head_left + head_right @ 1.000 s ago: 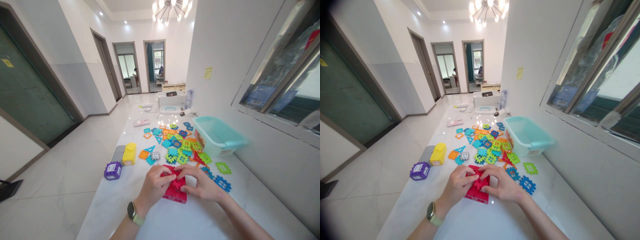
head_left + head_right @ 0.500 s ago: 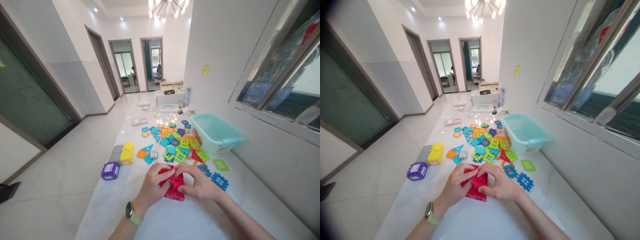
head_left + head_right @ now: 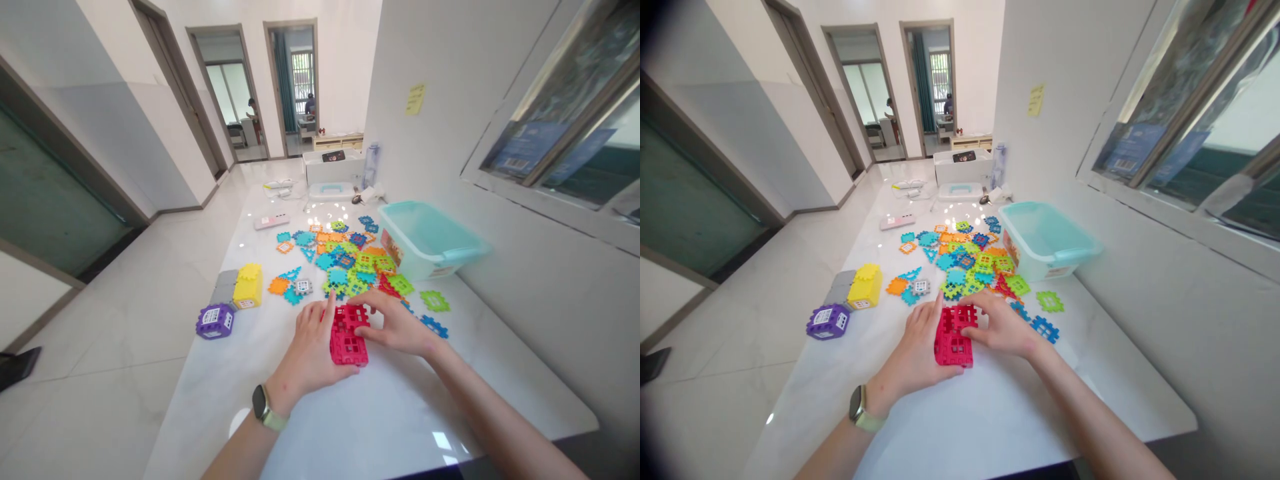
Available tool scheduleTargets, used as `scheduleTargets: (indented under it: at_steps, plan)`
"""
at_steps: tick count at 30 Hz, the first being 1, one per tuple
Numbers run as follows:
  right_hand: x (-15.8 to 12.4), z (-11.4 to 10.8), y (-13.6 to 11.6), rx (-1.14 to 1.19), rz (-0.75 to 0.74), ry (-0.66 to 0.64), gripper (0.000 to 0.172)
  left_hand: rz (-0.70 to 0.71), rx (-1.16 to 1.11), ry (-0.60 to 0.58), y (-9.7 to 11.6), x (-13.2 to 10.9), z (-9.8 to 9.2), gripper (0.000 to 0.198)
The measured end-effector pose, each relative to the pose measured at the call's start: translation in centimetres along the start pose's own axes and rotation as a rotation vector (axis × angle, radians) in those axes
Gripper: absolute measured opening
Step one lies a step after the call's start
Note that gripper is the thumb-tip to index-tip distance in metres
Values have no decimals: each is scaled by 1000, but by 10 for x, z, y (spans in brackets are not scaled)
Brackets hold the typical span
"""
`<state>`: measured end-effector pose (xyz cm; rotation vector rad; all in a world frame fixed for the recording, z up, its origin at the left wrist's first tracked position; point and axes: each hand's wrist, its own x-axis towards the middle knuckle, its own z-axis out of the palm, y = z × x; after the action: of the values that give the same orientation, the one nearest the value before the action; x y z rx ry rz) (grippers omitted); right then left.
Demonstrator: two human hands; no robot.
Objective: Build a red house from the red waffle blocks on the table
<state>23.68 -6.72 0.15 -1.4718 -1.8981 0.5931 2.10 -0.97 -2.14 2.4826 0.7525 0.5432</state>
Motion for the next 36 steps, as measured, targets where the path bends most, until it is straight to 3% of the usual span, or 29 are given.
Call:
scheduleTargets:
  at_steps: [9,27,31,34,36]
  plan:
    - [5,9,0,73,-22,-45,24,14,-78,-34,3,0,-2,135]
    - [2,7,-4,-12,-41,-112,22,10,-107,-30,-2,1,-3,127]
    - [0,7,1,167,-29,-155,28,-6,-124,-29,-3,1,-3,127]
    - [0,10,14,376,90,-108,41,-16,-126,-31,-4,0,-4,127]
    - [2,13,22,519,176,-99,39,-14,-137,-29,-5,-1,-5,128]
